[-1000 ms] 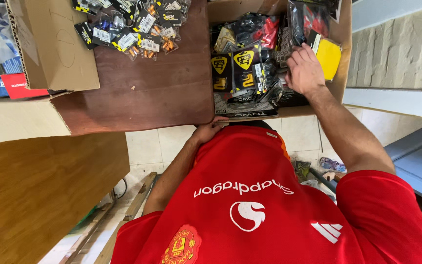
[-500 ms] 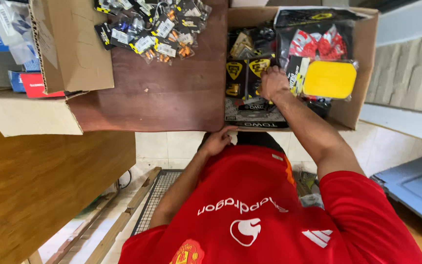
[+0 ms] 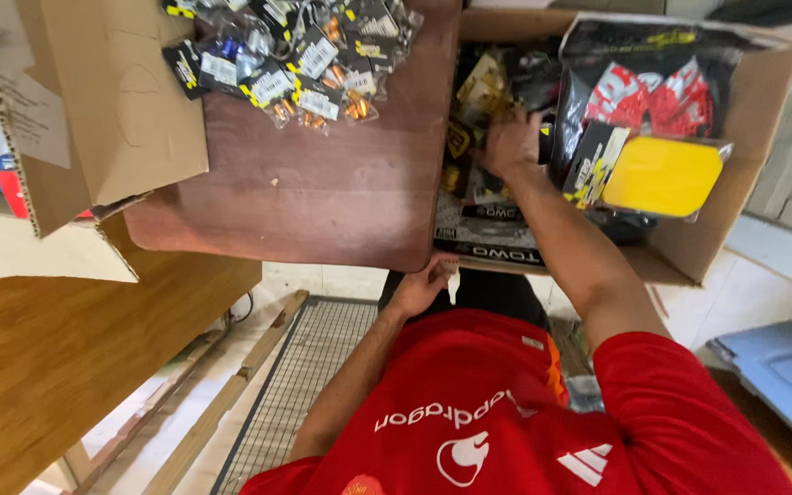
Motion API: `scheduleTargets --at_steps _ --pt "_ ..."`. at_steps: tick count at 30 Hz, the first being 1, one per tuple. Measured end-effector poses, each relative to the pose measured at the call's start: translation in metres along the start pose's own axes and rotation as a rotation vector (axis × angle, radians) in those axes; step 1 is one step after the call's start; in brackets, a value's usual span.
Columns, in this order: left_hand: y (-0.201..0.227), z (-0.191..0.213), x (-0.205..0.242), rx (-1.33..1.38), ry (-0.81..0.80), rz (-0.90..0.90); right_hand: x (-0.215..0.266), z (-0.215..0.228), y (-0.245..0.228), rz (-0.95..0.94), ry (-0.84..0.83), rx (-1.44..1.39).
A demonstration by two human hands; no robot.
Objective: The person repeatedly picks packaged items from a cardboard box, walks to a wall-mounted wire grid, and hangs the items on hooks. The person handles multiple packages of drum rubber and yellow plastic tools, placing them on the grid one by one.
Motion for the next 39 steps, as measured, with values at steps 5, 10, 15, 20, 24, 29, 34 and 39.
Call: scheduleTargets --at_steps 5,10,15,20,24,29,34,39 --pt "-0.018 -0.003 -0.011 0.019 -0.010 -0.043 0.075 -0.003 -0.060 0.148 0.165 -0.088" --pt "-0.011 -0.001 -0.008 -0.001 -0.006 -0.079 0.134 -0.032 -0.083 0.202 -0.010 -0.081" --pt "-0.008 0.001 -0.008 -0.037 -0.010 -0.074 0.148 -0.098 -0.061 0.186 -0.012 -0.246" --pt "-0.014 0.000 -0.010 -0.034 -0.044 -0.045 0.158 -0.063 -0.056 0.159 0.108 -0.353" --pt "-0.012 0.001 -0.010 -0.027 -0.061 -0.027 0.152 0.003 -0.041 0.161 0.232 -0.415" --pt "-0.006 0.004 -0.004 -0.013 -0.038 -0.034 0.114 0.069 0.001 0.207 0.302 -0.402" --pt "0.013 0.005 0.006 0.043 -0.002 -0.022 0.074 0.101 0.036 0.153 0.133 -0.743" --pt "0.017 0.005 0.009 -0.013 0.009 0.015 0.045 0.073 0.075 0.037 0.781 -0.711"
Point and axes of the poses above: each hand's wrist, its own x-axis away from the middle knuckle, its own z-axis out of the back of the hand, y = z × x, the point moved 1 cm from there along -x, towards the middle knuckle, and after that the axes turned 1 degree about z, right-handed, at the moved point
